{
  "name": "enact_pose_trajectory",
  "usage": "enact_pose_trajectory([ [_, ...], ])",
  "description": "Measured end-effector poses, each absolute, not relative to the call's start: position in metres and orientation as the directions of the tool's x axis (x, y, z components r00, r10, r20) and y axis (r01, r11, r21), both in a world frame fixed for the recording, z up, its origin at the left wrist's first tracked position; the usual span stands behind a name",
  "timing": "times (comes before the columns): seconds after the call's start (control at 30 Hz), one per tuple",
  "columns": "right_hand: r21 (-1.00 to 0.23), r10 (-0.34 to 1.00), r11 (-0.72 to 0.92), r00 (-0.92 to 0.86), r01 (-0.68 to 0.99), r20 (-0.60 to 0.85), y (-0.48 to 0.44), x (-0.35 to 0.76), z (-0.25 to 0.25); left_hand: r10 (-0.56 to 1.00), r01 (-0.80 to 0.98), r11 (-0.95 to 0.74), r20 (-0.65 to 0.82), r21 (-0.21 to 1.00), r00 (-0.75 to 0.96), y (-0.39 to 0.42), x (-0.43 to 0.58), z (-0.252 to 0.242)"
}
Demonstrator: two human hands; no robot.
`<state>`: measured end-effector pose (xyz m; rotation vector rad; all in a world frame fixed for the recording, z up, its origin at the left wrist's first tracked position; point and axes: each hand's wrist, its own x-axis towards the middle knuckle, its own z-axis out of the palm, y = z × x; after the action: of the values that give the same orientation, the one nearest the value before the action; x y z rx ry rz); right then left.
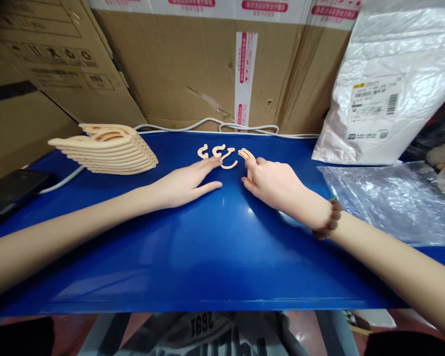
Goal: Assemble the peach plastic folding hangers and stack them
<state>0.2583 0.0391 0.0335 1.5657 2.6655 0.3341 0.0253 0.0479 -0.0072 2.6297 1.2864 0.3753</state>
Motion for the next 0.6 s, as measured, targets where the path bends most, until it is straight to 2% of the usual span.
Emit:
enact_pose_trajectory([
  [0.2, 0.091, 0.863, 0.505, -0.506, 0.859, -0.009, 0.008, 0.274, 0.041, 0.801, 0.741, -0.597, 0.175, 0.306, 0.573, 0.055, 0.022, -0.006],
  [0.4, -0.07, 0.746, 0.656, -0.66, 0.751, -0.087, -0.017, 0.262, 0.043, 0.75, 0.622, -0.652, 0.252, 0.433, 0.611, 0.062, 0.026, -0.006],
  [0.5, -0.043, 0.748, 0.661, -0.663, 0.749, -0.042, -0.01, 0.253, 0.042, 0.704, 0.58, -0.706, 0.308, 0.406, 0.64, 0.051, 0.027, -0.004],
  [0.6, 0.082, 0.746, 0.658, -0.663, 0.748, 0.06, 0.008, 0.249, 0.042, 0.675, 0.611, -0.737, 0.371, 0.29, 0.638, 0.031, 0.029, -0.001],
])
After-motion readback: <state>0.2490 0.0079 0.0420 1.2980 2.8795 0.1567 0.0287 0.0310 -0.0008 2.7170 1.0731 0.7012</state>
